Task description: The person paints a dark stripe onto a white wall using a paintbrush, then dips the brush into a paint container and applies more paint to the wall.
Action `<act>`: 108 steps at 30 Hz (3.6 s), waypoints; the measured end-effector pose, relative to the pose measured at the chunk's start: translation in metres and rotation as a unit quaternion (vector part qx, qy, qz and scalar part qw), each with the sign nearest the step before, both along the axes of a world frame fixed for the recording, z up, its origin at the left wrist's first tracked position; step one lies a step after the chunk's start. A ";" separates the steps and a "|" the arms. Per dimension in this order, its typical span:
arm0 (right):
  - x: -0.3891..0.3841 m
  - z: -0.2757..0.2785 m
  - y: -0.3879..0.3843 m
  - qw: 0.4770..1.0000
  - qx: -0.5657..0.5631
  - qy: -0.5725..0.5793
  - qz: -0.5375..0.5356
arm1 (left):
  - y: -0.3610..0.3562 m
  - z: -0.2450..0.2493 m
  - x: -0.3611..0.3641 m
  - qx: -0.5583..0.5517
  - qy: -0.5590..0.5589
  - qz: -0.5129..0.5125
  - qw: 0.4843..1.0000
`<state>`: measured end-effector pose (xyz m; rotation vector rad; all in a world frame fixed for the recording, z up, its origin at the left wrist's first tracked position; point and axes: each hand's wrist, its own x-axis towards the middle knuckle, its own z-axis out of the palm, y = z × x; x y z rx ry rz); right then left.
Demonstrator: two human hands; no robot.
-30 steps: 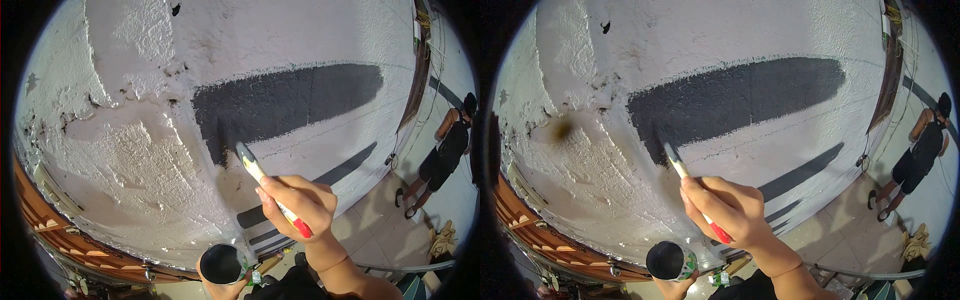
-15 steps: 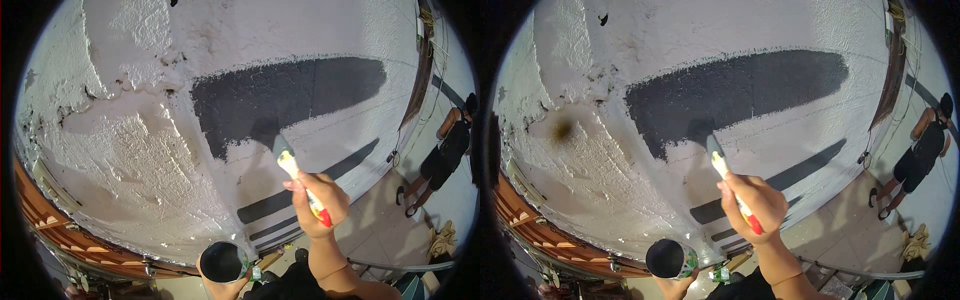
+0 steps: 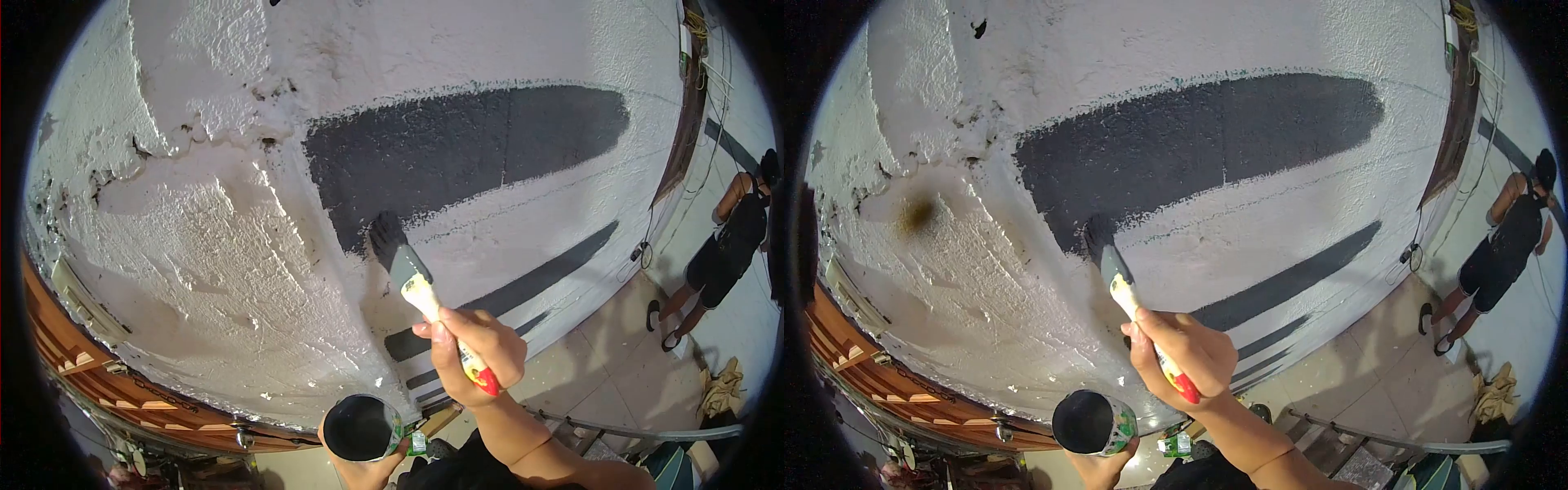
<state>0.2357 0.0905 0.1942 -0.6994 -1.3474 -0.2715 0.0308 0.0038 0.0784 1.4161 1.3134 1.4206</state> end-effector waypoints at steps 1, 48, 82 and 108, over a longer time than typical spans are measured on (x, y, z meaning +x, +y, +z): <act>0.006 -0.003 0.001 1.000 0.008 0.005 0.003 | -0.001 0.001 0.001 0.006 0.004 0.002 1.000; 0.009 -0.025 -0.005 0.984 -0.086 0.137 0.074 | 0.008 -0.002 0.019 -0.046 -0.007 -0.020 0.999; 0.063 -0.019 0.006 0.916 -0.010 0.400 -0.029 | 0.003 0.004 0.027 -0.082 -0.018 0.010 0.996; 0.053 -0.023 0.003 0.939 -0.013 0.344 -0.001 | 0.005 -0.002 0.030 -0.068 -0.041 0.018 0.997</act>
